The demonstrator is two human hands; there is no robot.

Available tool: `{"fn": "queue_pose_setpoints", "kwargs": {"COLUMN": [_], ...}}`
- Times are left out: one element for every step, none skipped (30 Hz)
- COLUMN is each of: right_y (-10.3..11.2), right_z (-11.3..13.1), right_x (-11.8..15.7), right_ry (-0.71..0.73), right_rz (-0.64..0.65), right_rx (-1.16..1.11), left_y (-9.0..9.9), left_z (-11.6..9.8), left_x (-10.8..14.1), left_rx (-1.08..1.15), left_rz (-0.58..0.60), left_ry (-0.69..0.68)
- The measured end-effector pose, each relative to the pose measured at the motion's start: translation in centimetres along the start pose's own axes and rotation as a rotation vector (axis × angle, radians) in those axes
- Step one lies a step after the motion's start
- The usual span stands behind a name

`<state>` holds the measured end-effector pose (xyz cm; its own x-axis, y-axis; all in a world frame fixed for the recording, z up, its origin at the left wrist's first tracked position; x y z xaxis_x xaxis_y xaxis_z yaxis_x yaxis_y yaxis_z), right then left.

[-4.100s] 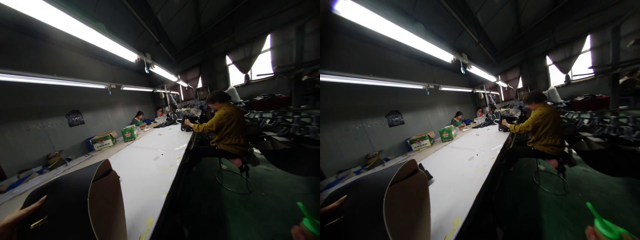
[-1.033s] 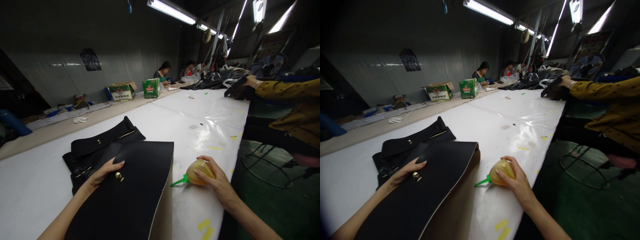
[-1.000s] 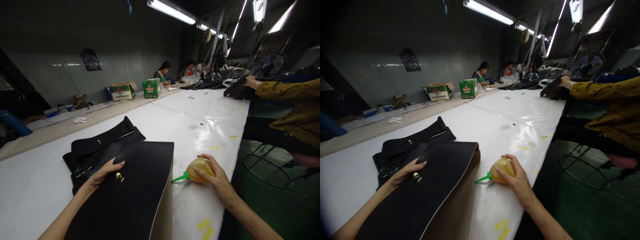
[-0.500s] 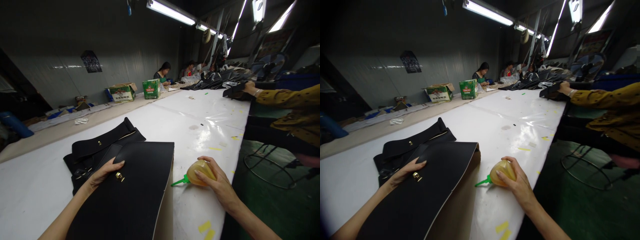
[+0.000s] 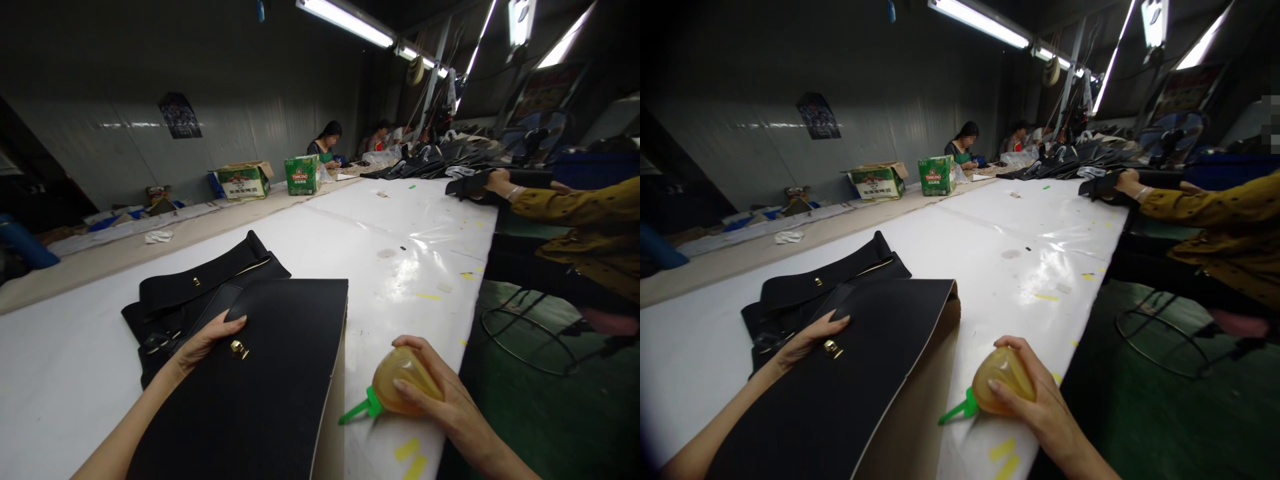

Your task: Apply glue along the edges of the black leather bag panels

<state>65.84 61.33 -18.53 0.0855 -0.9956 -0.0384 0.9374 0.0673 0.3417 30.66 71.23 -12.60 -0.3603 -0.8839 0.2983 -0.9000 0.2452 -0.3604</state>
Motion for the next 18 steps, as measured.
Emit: {"fn": "queue_pose_setpoints", "kwargs": {"right_y": [-0.1,-0.1,0.0,0.1,0.3,0.5,0.7,0.8,0.8,0.7,0.6,0.5,0.4,0.3,0.3,0.4,0.6,0.8], "right_z": [0.0,0.0,0.0,-0.1,-0.2,-0.3,-0.4,-0.5,-0.6,-0.7,-0.7,-0.7,-0.7,-0.7,-0.8,-0.8,-0.9,-1.0], "right_x": [0.1,0.0,-0.3,-0.7,-1.3,-1.8,-2.3,-2.6,-2.8,-2.7,-2.5,-2.2,-1.9,-1.8,-1.8,-2.1,-2.5,-3.1], "right_ry": [-0.003,-0.006,-0.008,-0.006,-0.002,0.006,0.015,0.021,0.020,0.014,0.008,0.000,-0.006,-0.011,-0.011,-0.007,0.001,0.010], "right_rz": [0.014,0.007,-0.016,-0.046,-0.074,-0.102,-0.128,-0.147,-0.153,-0.148,-0.130,-0.098,-0.059,-0.023,0.002,0.008,-0.007,-0.037], "right_rx": [-0.016,-0.026,-0.028,-0.025,-0.022,-0.020,-0.023,-0.028,-0.034,-0.043,-0.053,-0.066,-0.079,-0.090,-0.096,-0.093,-0.085,-0.072], "left_y": [0.0,0.0,0.0,0.0,0.0,0.0,0.0,-0.1,-0.1,-0.1,0.0,0.0,0.0,0.1,0.1,0.1,0.0,0.0], "left_z": [0.0,0.1,0.1,0.1,0.1,0.1,0.1,0.0,0.0,0.0,0.0,0.0,0.1,0.1,0.2,0.2,0.2,0.2], "left_x": [0.0,0.0,0.0,0.0,0.0,0.0,0.0,0.0,0.0,0.0,0.0,-0.1,-0.1,-0.1,-0.2,-0.2,-0.2,-0.2], "left_rx": [-0.001,-0.001,-0.001,-0.001,-0.001,-0.001,-0.001,0.000,0.004,0.010,0.017,0.021,0.025,0.026,0.024,0.022,0.019,0.016], "left_rz": [-0.002,-0.001,0.001,0.002,0.001,-0.002,-0.006,-0.008,-0.005,0.001,0.008,0.016,0.022,0.023,0.019,0.012,0.003,-0.004], "left_ry": [-0.002,-0.004,-0.005,-0.002,0.001,0.003,0.005,0.006,0.006,0.006,0.005,0.003,0.001,-0.002,-0.004,-0.005,-0.006,-0.005]}}
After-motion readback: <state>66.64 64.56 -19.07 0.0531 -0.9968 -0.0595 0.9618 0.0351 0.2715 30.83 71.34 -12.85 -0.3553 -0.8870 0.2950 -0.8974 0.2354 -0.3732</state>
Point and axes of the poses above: each hand's wrist, its own x-axis away from the middle knuckle, its own y-axis out of the back of the hand, z = x × y, the point moved 1 cm from there along -x, towards the middle knuckle, and after that the axes turned 10 degrees about z, right-handed, at the moved point
